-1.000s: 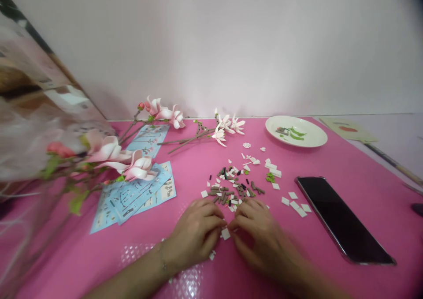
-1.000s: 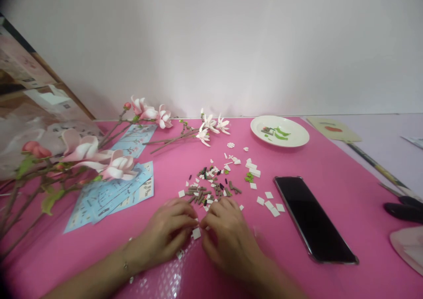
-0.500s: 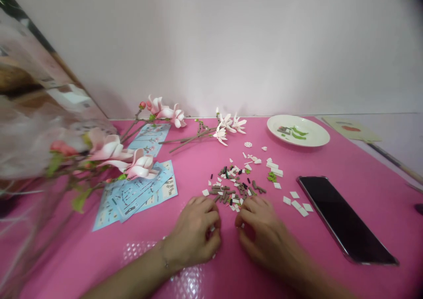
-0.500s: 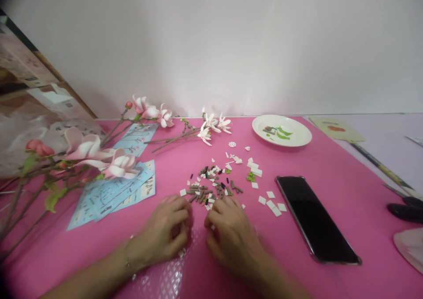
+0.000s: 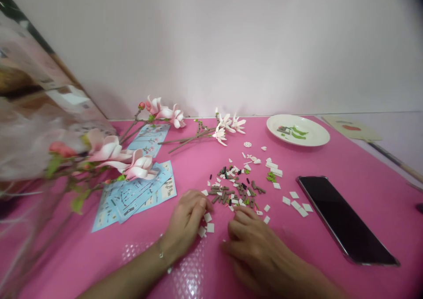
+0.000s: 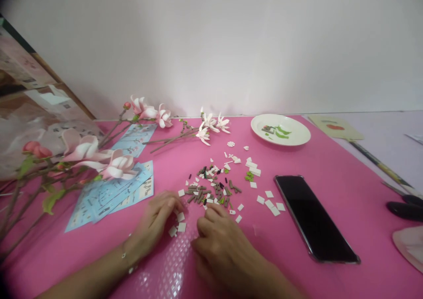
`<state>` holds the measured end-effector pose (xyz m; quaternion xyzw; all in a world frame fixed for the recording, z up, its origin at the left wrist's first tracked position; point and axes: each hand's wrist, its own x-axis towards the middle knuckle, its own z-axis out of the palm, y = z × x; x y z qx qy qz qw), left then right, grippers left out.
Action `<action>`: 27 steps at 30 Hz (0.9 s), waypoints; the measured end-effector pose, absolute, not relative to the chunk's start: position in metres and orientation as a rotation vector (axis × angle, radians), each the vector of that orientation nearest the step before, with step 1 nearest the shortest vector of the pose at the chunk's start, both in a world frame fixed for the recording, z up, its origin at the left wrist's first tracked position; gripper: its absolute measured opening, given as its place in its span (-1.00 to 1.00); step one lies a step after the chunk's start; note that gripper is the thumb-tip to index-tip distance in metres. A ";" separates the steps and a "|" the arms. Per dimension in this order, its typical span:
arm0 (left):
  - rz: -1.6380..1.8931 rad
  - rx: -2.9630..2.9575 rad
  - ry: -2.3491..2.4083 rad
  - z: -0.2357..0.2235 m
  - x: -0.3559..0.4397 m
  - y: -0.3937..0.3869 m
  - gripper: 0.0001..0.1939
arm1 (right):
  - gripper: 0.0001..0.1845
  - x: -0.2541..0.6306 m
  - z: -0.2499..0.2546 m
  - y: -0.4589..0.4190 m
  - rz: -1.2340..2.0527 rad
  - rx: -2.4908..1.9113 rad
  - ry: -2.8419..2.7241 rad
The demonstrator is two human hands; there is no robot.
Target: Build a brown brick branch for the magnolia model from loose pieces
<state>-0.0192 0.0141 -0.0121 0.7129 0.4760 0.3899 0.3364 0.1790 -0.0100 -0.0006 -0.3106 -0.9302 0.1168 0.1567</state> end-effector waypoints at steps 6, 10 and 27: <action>0.876 1.945 1.319 -0.012 -0.018 0.010 -0.53 | -0.74 0.187 -0.001 -0.001 0.257 -1.117 -2.423; 0.835 1.990 1.316 -0.010 -0.018 0.009 -0.54 | -0.67 0.193 0.004 0.005 0.343 -1.201 -2.166; 0.904 2.023 1.252 -0.018 -0.019 0.012 -0.54 | -0.69 0.204 0.006 0.015 0.320 -1.156 -1.752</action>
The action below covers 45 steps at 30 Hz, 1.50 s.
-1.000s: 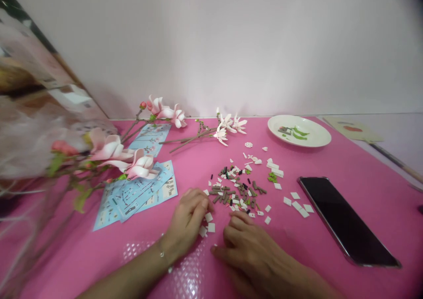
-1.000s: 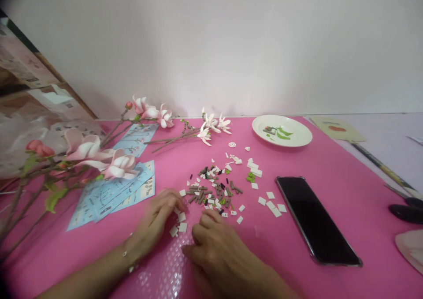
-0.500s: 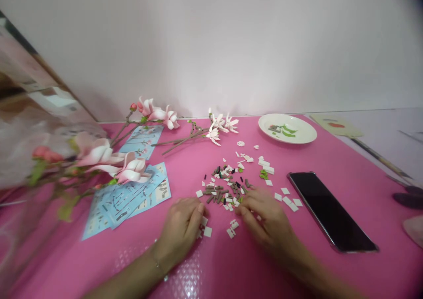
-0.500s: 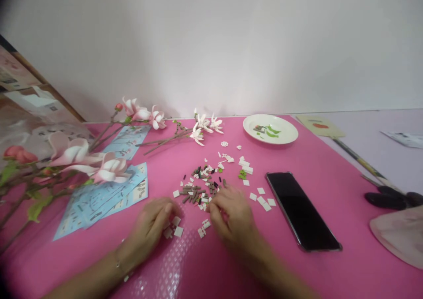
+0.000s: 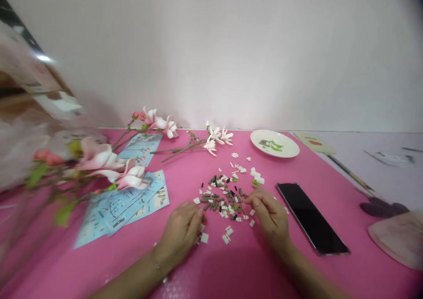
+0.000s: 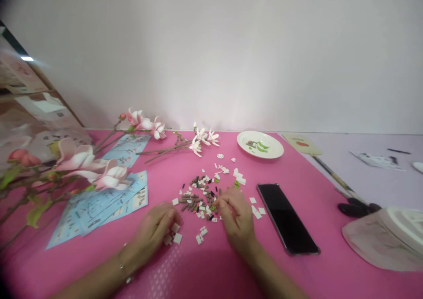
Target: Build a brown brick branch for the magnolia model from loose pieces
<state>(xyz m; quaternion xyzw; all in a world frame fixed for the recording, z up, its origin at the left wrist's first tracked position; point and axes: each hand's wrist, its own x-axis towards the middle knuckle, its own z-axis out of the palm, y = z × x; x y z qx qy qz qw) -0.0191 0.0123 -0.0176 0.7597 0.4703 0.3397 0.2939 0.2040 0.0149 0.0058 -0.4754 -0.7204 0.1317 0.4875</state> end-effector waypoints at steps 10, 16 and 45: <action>0.903 2.014 1.254 -0.013 -0.019 0.008 -0.51 | -0.82 0.170 0.017 -0.017 -0.131 -1.174 -2.592; 0.899 2.002 1.233 -0.017 -0.018 0.008 -0.52 | -0.78 0.191 -0.007 -0.042 -0.055 -1.190 -2.569; 0.832 1.935 1.232 -0.021 -0.019 0.009 -0.50 | -0.48 0.247 -0.023 -0.035 -0.092 -1.428 -2.241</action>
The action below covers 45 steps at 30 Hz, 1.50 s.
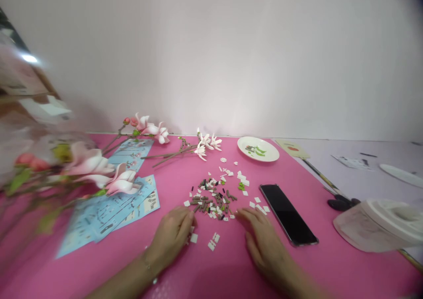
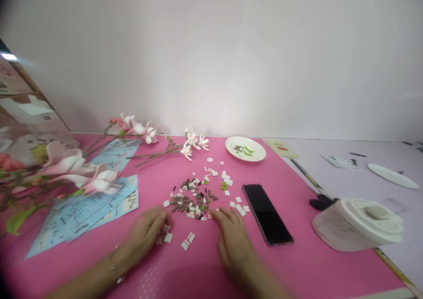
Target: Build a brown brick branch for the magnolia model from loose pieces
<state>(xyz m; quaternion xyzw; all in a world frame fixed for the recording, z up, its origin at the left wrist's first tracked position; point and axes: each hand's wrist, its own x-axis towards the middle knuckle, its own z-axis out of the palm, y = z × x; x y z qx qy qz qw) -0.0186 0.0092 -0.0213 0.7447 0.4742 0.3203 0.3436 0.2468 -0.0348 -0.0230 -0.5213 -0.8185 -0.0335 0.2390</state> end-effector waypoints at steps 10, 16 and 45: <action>0.844 1.939 1.228 -0.022 -0.019 0.009 -0.51 | -0.45 0.235 -0.016 -0.036 0.181 -1.298 -2.223; 0.836 1.920 1.239 -0.023 -0.019 0.010 -0.51 | -0.40 0.232 -0.016 -0.032 0.162 -1.295 -2.328; 1.069 1.601 1.311 -0.016 -0.020 0.014 -0.49 | -0.41 0.211 -0.002 -0.060 0.181 -1.104 -2.493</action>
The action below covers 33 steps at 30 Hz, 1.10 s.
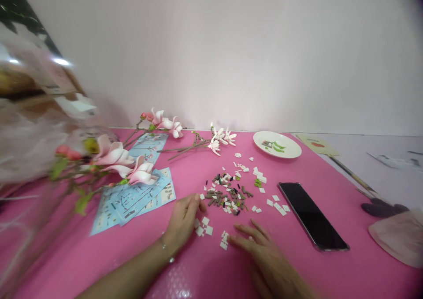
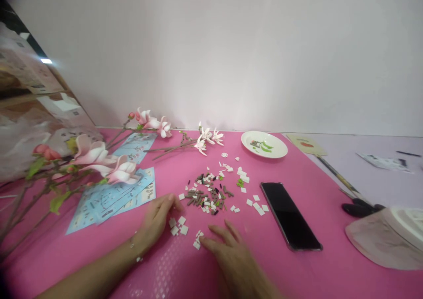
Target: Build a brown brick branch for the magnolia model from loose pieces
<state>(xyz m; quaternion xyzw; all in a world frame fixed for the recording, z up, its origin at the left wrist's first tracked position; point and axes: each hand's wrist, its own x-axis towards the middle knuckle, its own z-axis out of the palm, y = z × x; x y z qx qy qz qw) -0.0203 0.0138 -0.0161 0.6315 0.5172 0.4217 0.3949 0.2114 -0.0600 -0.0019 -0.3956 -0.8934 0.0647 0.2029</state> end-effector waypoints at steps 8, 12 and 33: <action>1.007 1.871 1.182 -0.010 -0.021 0.011 -0.49 | -0.47 0.244 -0.021 -0.060 -0.029 -1.212 -2.382; 0.909 2.066 1.007 -0.012 -0.020 0.010 -0.50 | -0.55 0.262 -0.016 -0.057 -0.145 -1.086 -2.473; 0.808 2.159 1.043 -0.015 -0.018 0.011 -0.52 | -0.51 0.257 -0.018 -0.041 -0.248 -1.437 -2.530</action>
